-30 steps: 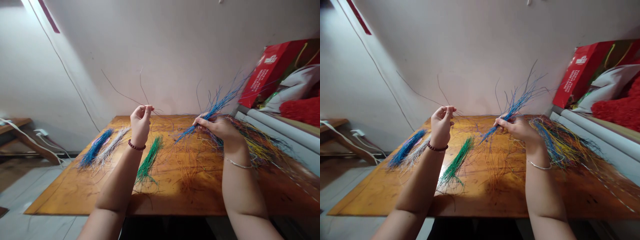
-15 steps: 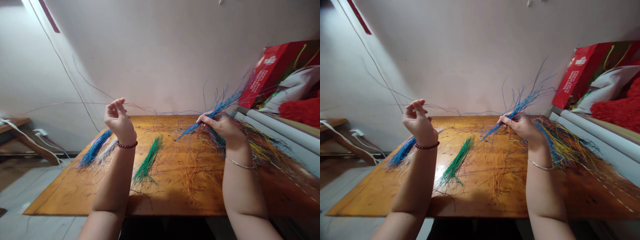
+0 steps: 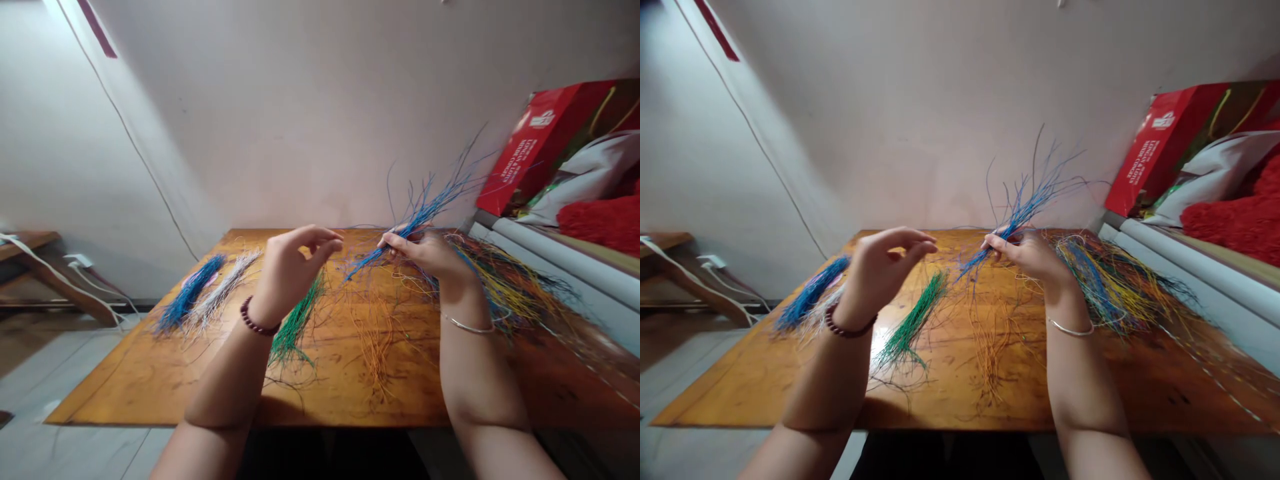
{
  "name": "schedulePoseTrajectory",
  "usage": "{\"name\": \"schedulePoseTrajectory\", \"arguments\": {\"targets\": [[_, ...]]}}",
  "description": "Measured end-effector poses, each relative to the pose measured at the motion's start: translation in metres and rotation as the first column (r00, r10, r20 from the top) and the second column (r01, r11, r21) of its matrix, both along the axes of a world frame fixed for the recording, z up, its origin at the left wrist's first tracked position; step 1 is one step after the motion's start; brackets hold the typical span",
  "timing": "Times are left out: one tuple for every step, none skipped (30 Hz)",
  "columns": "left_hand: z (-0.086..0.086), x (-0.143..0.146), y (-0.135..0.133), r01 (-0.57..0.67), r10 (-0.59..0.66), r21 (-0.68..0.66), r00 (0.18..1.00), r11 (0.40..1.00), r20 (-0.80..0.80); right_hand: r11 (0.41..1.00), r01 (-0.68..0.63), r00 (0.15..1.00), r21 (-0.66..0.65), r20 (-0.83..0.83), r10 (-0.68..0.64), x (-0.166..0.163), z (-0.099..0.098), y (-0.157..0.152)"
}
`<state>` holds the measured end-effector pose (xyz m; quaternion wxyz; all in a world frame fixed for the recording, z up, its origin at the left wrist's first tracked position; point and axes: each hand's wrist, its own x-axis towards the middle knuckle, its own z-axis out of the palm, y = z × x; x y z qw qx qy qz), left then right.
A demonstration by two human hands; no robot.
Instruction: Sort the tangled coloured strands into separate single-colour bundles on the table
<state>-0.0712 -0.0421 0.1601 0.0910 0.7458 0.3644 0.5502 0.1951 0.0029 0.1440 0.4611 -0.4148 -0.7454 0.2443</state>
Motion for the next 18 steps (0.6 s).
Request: {"name": "schedulePoseTrajectory", "arguments": {"targets": [[-0.004,0.006,0.005,0.000,-0.002,-0.019,0.998,1.000,-0.064,1.000,-0.014,1.000,0.002,0.002,0.014,-0.002,0.000,0.000],[-0.008,0.012,0.010,-0.022,0.020,-0.019,0.994,1.000,-0.110,1.000,-0.026,1.000,0.004,0.005,0.026,-0.005,-0.001,-0.001],[-0.012,0.016,0.015,-0.055,0.054,-0.007,0.988,0.998,-0.144,0.999,-0.039,0.999,0.006,0.010,0.039,-0.007,-0.001,-0.001],[-0.015,0.019,0.019,-0.090,0.090,0.006,0.981,0.996,-0.171,0.998,-0.055,0.998,0.008,0.015,0.055,-0.008,-0.001,-0.001],[-0.018,0.021,0.023,-0.117,0.118,0.016,0.974,0.993,-0.195,0.997,-0.071,0.997,0.010,0.021,0.071,-0.010,-0.001,-0.002],[-0.020,0.023,0.025,-0.136,0.137,0.022,0.967,0.991,-0.216,0.996,-0.084,0.996,0.014,0.023,0.084,-0.012,-0.001,-0.003],[-0.021,0.024,0.027,-0.143,0.146,0.028,0.961,0.989,-0.234,0.996,-0.093,0.995,0.016,0.023,0.093,-0.013,0.000,-0.003],[-0.022,0.024,0.029,-0.143,0.148,0.036,0.957,0.989,-0.249,0.995,-0.097,0.995,0.019,0.023,0.096,-0.014,0.000,-0.004],[-0.023,0.024,0.030,-0.136,0.144,0.049,0.955,0.989,-0.261,0.995,-0.096,0.995,0.020,0.022,0.096,-0.014,0.000,-0.004],[-0.024,0.024,0.030,-0.123,0.137,0.066,0.953,0.990,-0.269,0.995,-0.094,0.995,0.022,0.022,0.093,-0.015,0.000,-0.005],[-0.024,0.024,0.031,-0.105,0.123,0.082,0.953,0.991,-0.277,0.995,-0.093,0.995,0.023,0.025,0.092,-0.015,0.000,-0.005],[-0.025,0.024,0.031,-0.083,0.107,0.094,0.953,0.992,-0.282,0.995,-0.094,0.995,0.025,0.028,0.093,-0.015,0.000,-0.005],[-0.025,0.024,0.032,-0.063,0.090,0.102,0.954,0.993,-0.286,0.995,-0.096,0.995,0.024,0.031,0.095,-0.015,0.000,-0.005],[-0.026,0.024,0.033,-0.050,0.079,0.105,0.954,0.993,-0.290,0.995,-0.097,0.995,0.024,0.032,0.096,-0.014,0.000,-0.004],[-0.026,0.024,0.033,-0.044,0.073,0.104,0.953,0.994,-0.294,0.995,-0.098,0.995,0.024,0.032,0.097,-0.014,0.000,-0.004],[-0.027,0.024,0.034,-0.039,0.067,0.099,0.952,0.994,-0.300,0.995,-0.099,0.995,0.026,0.030,0.098,-0.014,0.000,-0.004],[-0.027,0.024,0.034,-0.035,0.061,0.089,0.950,0.995,-0.308,0.995,-0.097,0.995,0.028,0.026,0.096,-0.014,0.000,-0.004],[-0.028,0.024,0.035,-0.028,0.052,0.077,0.947,0.997,-0.318,0.995,-0.095,0.995,0.031,0.020,0.095,-0.014,0.000,-0.004]]}}
